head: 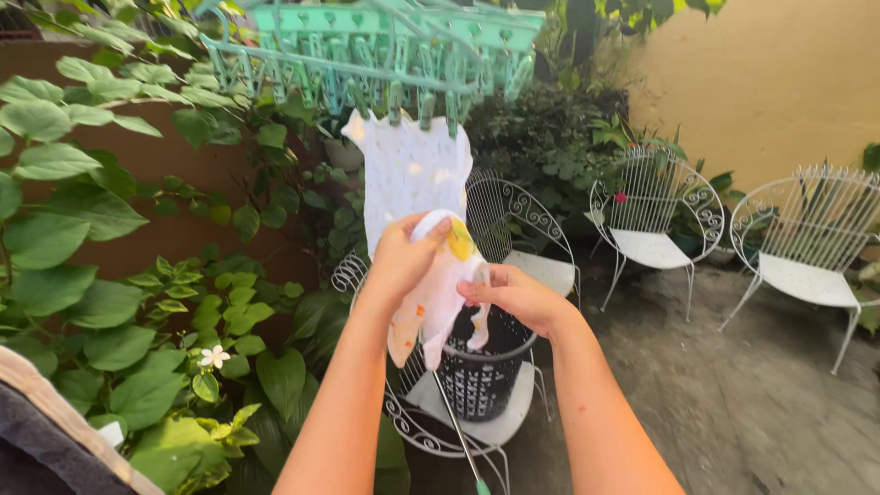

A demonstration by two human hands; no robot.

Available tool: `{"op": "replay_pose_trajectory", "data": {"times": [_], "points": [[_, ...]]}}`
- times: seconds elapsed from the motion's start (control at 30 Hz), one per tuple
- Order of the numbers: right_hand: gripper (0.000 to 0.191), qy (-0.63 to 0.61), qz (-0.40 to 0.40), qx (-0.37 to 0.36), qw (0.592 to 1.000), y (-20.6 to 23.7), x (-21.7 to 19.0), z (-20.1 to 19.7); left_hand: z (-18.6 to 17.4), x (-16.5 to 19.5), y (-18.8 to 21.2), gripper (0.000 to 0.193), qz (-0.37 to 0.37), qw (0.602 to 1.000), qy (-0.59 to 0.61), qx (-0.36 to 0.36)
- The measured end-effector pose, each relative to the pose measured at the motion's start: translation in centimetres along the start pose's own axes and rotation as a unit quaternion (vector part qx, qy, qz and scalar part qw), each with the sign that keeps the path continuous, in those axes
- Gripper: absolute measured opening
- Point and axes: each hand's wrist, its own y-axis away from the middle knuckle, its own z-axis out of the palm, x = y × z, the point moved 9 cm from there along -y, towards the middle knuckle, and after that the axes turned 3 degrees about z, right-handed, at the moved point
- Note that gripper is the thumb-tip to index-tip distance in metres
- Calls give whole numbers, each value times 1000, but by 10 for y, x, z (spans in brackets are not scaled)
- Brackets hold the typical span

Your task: The person takes baby clothes one at a time from a laundry basket, opens the clips of green multi-clip hangers, and secures each garment to the hanger. They also slide a white garment onto a black hanger, then hang the loaded hangers on a line and adjust the hung clothes.

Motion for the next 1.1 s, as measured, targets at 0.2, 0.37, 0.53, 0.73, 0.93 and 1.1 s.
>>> {"op": "replay_pose_trajectory", "data": {"times": [0.2,0.37,0.53,0.73,0.93,1.1], "points": [[37,-79,56,30,995,44,74,-18,-3,-11,31,39,3,992,122,44],[34,-231,-59,249,939,66,97,-71,-2,-28,54,33,-35,993,109,34],[73,-6,71,527,847,112,120,-105,33,-54,94,33,-181,963,196,-34],[78,20,147,333,931,119,121,-54,73,-42,121,34,-185,965,153,-104],[52,-248,-52,24,967,115,61,-11,92,-33,132,46,-121,976,8,-179],[36,-107,-25,91,990,103,57,-24,61,-29,124,53,-69,977,-90,-179]]}}
